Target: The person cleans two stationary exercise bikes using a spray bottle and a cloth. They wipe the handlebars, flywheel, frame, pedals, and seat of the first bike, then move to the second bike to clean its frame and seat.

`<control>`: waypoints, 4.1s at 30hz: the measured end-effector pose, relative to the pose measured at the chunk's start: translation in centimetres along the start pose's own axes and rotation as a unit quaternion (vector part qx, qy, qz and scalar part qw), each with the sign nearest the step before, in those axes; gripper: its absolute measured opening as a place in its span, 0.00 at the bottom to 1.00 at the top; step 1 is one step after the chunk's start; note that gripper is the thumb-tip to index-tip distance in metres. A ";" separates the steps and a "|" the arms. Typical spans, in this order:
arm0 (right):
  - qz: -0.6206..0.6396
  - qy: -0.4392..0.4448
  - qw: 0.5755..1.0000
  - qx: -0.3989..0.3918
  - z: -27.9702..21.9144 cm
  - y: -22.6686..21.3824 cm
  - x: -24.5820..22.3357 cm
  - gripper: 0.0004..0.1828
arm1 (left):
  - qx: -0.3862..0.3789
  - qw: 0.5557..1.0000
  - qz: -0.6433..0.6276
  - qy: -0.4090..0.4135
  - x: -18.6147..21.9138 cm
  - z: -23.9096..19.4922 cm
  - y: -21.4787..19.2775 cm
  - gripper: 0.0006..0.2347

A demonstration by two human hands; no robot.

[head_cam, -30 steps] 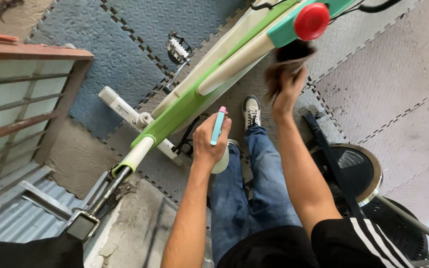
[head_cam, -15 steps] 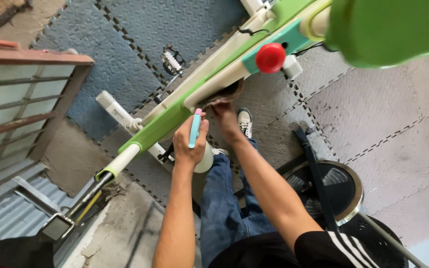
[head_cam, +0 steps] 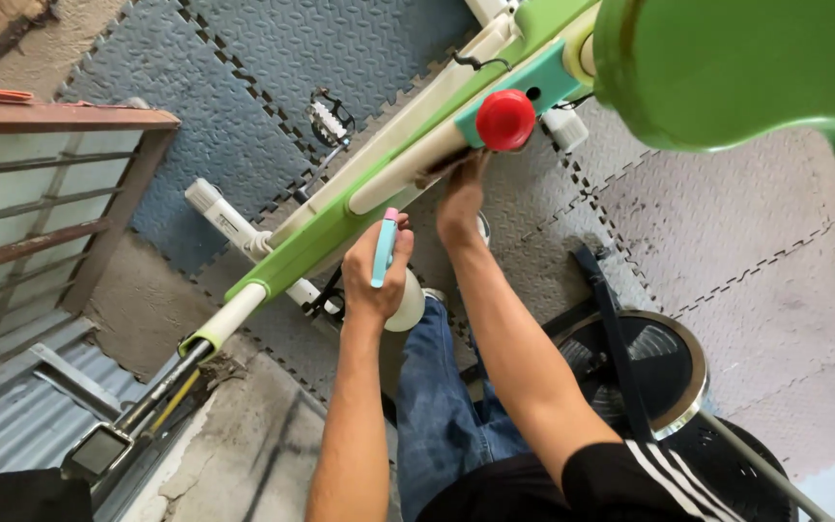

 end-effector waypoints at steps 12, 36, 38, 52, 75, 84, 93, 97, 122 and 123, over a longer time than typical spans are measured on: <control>-0.001 0.002 1.000 -0.016 9.8 -1.7 -3.1 0.33 | 0.045 0.999 0.001 0.015 -3.5 -2.6 -2.7 0.14; -0.762 -0.361 0.511 -0.166 6.1 -7.0 1.6 0.38 | 0.039 0.993 -0.063 -0.096 -11.2 -4.2 -0.2 0.15; -0.781 -0.297 0.526 -0.157 0.6 -5.7 4.8 0.38 | 0.042 0.993 -0.053 -0.097 -11.6 -4.4 -0.5 0.14; -0.693 -0.127 0.672 -0.230 5.1 -2.6 -7.1 0.12 | 0.067 0.996 -0.027 -0.061 -11.8 -3.9 -1.2 0.14; -0.794 -0.143 0.498 -0.317 2.1 -2.9 -3.4 0.39 | 0.087 0.989 -0.044 -0.115 -15.7 -6.4 -0.9 0.16; -0.792 -0.188 0.394 -0.426 -14.7 -1.6 9.9 0.28 | 0.129 0.976 -0.097 -0.149 -17.3 -10.7 -2.5 0.15; -0.746 -0.301 0.207 -0.556 -12.4 -0.8 9.1 0.25 | 0.214 0.957 -0.097 -0.169 -20.2 -14.3 -3.4 0.13; -0.693 -0.335 0.147 -0.621 -12.3 3.4 6.7 0.22 | 0.257 0.931 -0.149 -0.214 -21.1 -14.9 -2.3 0.13; -0.532 -0.265 0.045 -0.803 -9.6 8.1 5.6 0.27 | 0.450 0.792 -0.241 -0.334 -12.6 -9.7 5.9 0.17; -0.517 -0.289 0.034 -0.805 -9.3 7.4 5.5 0.26 | 0.459 0.793 -0.233 -0.327 -12.7 -9.6 5.8 0.17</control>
Point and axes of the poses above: each hand's wrist, its own z-axis towards the middle knuckle, its own y-axis out of the palm, x = y × z, the point moved 4 cm from there along z, towards the middle knuckle, and after that the axes turned 6 degrees about -x, right-handed, at the moved point
